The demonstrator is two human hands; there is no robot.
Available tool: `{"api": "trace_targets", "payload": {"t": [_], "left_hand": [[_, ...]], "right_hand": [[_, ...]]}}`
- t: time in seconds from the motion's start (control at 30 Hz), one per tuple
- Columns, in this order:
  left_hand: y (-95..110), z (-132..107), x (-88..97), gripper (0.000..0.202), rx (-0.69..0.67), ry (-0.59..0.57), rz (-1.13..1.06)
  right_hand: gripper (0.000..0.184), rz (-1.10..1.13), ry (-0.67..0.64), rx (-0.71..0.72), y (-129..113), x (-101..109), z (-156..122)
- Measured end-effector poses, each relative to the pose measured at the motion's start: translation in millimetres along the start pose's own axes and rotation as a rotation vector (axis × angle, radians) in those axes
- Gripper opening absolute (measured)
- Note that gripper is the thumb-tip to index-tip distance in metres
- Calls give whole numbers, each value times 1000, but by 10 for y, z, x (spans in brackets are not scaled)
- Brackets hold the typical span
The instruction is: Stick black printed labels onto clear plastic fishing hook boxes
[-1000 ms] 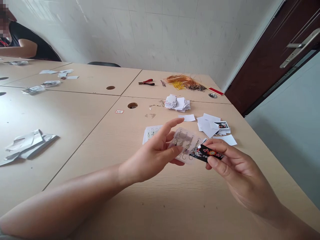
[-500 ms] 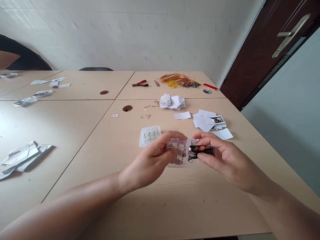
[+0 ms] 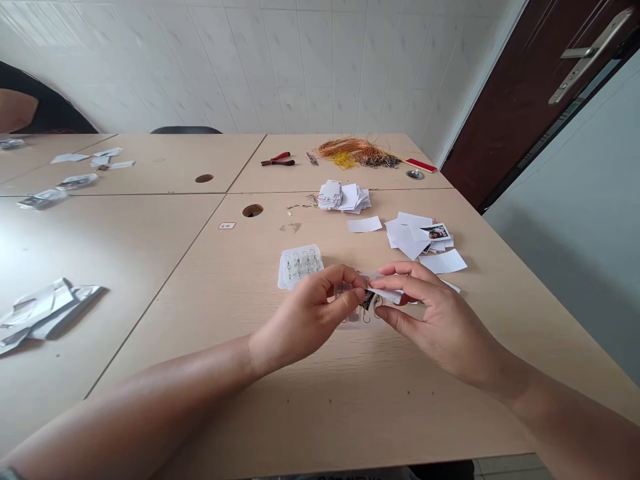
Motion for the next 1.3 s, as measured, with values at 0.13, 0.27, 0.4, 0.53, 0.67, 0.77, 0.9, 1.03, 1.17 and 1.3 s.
{"api": "trace_targets", "payload": {"t": [0.13,0.27,0.4,0.53,0.67,0.77,0.9,1.03,1.17,1.3], "left_hand": [[-85,-18,29,17,90,82,-230],[-201,-36,-100,20,164,87,-501],[-234,-50,-155,26,172,96,-577],[-145,-48,-59,36,145,191,-590],[-9,13,49,49,129,327,-639],[149,146,-21,38,77,273,-682],[251,273,-132,16,33,173,-683],[172,255,-255,11,83,51,-683],[148,197,-306,36,89,-64,-695],[258,216,-261,32,37,-120,-794]], "right_hand": [[30,146,45,-44,61,59,63],[25,325,31,-98,123,55,89],[29,528,78,-133,197,124,143],[34,686,169,-134,207,350,215],[34,691,118,-154,140,363,193],[35,591,38,-153,99,221,135],[32,421,165,-51,61,310,67],[21,260,427,112,-121,622,-87],[14,71,243,153,-466,486,-42],[23,161,-88,-1,-593,207,184]]}}
Point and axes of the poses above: each hand's wrist, its own z-axis towards the middle knuckle, its own x-axis out of the back of the hand, y = z × x, the point moved 10 cm from there along z, towards the middle knuckle, and after that the axes turned 8 degrees about -x, right-handed, at the moved point
